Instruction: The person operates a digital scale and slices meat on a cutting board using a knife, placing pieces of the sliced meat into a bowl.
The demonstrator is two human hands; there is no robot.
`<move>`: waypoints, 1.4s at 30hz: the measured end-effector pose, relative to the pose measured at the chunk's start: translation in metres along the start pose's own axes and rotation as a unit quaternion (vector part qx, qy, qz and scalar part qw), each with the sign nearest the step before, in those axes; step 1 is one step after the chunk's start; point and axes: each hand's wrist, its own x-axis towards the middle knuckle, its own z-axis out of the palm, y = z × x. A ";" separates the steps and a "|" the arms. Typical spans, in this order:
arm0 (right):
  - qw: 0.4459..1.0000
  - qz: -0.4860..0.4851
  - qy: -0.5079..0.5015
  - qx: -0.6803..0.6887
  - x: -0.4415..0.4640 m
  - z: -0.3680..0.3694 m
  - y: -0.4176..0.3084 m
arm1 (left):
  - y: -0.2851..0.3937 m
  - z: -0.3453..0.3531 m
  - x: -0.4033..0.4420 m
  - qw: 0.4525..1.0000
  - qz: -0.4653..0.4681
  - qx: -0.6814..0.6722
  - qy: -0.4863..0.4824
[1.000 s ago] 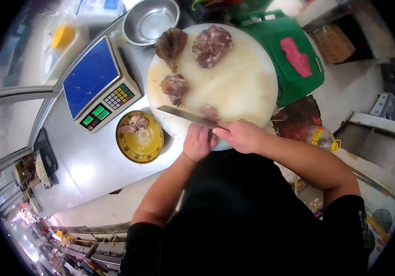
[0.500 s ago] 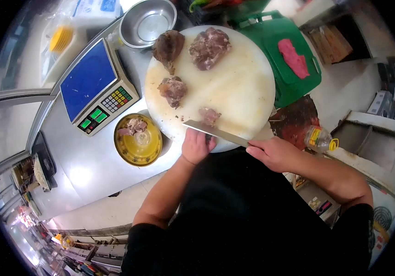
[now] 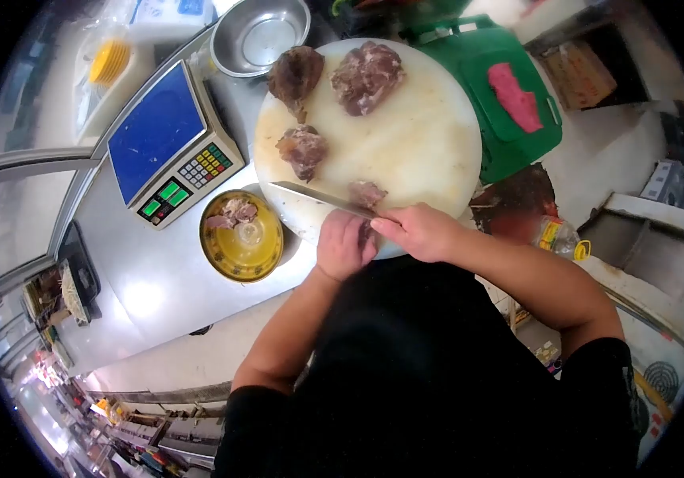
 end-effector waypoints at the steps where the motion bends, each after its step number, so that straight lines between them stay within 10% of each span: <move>1: 1.000 0.009 -0.006 -0.006 -0.005 -0.004 0.001 | -0.001 0.001 -0.001 1.000 0.001 -0.002 0.002; 42: 0.991 0.094 -0.062 -0.067 -0.058 -0.027 -0.021 | -0.009 -0.001 -0.012 0.999 0.002 0.039 -0.024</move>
